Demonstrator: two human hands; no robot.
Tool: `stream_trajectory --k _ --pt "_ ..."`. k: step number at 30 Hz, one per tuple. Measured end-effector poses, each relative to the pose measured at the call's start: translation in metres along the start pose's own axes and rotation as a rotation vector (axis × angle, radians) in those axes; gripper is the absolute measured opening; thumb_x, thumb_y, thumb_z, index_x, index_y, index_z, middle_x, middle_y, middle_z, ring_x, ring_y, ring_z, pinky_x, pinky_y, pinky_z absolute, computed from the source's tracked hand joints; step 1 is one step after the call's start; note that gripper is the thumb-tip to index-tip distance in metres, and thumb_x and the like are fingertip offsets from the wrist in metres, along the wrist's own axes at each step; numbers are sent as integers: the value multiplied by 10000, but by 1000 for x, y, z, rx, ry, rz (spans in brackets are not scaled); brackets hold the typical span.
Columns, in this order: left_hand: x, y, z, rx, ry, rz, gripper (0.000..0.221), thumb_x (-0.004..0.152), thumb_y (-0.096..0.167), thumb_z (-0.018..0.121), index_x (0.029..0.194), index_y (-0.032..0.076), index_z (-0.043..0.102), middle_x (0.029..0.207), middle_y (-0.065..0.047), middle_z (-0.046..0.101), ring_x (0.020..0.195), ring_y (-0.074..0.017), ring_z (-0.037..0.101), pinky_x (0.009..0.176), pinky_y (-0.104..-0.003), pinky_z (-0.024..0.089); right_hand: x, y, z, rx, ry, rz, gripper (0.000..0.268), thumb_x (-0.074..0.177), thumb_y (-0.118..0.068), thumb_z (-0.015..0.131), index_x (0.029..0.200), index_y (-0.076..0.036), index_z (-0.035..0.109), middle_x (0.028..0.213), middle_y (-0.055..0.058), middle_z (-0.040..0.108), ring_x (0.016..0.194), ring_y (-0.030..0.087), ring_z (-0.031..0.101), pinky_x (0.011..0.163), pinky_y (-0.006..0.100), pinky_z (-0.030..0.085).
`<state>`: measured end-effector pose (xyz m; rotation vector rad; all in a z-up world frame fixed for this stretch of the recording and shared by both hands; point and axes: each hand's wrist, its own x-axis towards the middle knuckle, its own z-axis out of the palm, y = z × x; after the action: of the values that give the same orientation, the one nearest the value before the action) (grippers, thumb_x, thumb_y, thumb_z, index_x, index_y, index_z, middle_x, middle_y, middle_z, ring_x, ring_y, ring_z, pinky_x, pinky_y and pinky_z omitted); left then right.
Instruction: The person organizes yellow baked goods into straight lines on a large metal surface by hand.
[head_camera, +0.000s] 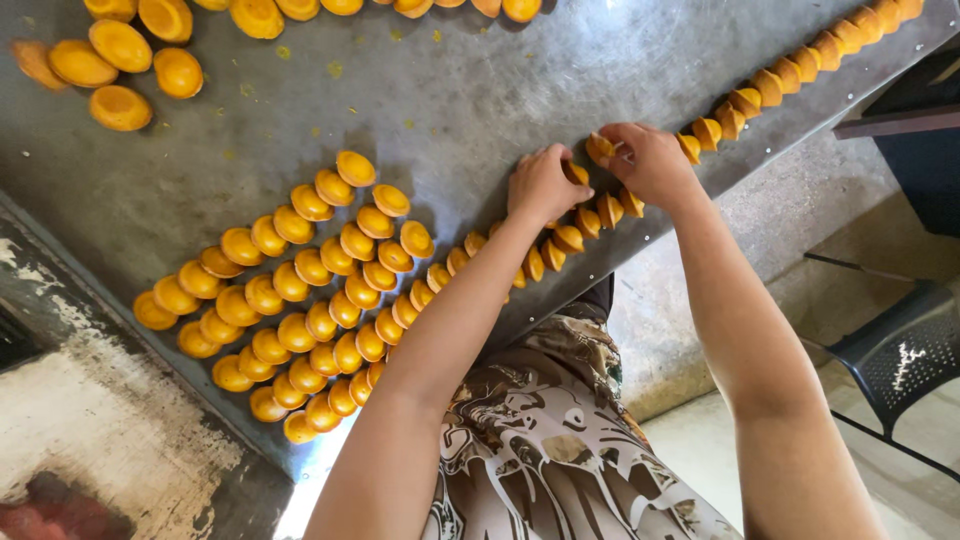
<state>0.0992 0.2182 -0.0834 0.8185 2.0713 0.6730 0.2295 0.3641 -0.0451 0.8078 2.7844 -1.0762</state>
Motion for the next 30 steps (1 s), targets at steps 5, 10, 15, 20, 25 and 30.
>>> stream_trajectory --k 5,10,15,20,25,30 --pt "-11 9 -6 61 -5 25 612 674 416 894 1171 149 658 1244 -60 681 1234 -308 584 1030 -452 474 -8 1 5 -46 -119 160 367 898 -174 786 1243 -74 715 983 154 743 916 315 727 840 426 568" --pt "-17 17 -25 139 -128 25 735 685 440 879 1292 153 581 1350 -52 578 1321 -299 486 1050 -493 417 -12 -7 4 -25 -106 143 452 865 -203 824 1265 -62 666 1108 146 719 950 280 733 833 411 578" --pt "-29 -35 -100 61 194 417 741 745 382 873 1359 96 570 1393 -108 550 1309 -356 493 1100 -475 440 2 -17 -23 31 -19 72 654 745 -255 869 1294 -31 592 1277 161 630 973 275 719 794 408 567" --pt "19 -78 -222 285 408 313 734 808 291 857 1419 91 503 1431 -100 514 1322 -375 461 1071 -512 444 86 -39 -20 50 -19 67 499 875 -288 849 1261 -68 623 1247 93 678 1069 251 719 856 381 577" --pt "116 -49 -247 495 448 454 750 747 216 823 1426 158 509 1458 -134 475 1293 -377 462 971 -572 450 213 -71 18 -158 160 -368 462 842 -154 840 1254 -78 645 1234 159 670 1147 411 632 962 478 522" --pt "184 -41 -228 757 197 426 365 999 169 692 1348 233 606 1457 -99 532 1346 -362 496 1038 -587 463 252 -87 29 -206 -44 -147 480 839 -162 808 1277 -89 627 1180 177 669 1128 405 616 959 500 503"
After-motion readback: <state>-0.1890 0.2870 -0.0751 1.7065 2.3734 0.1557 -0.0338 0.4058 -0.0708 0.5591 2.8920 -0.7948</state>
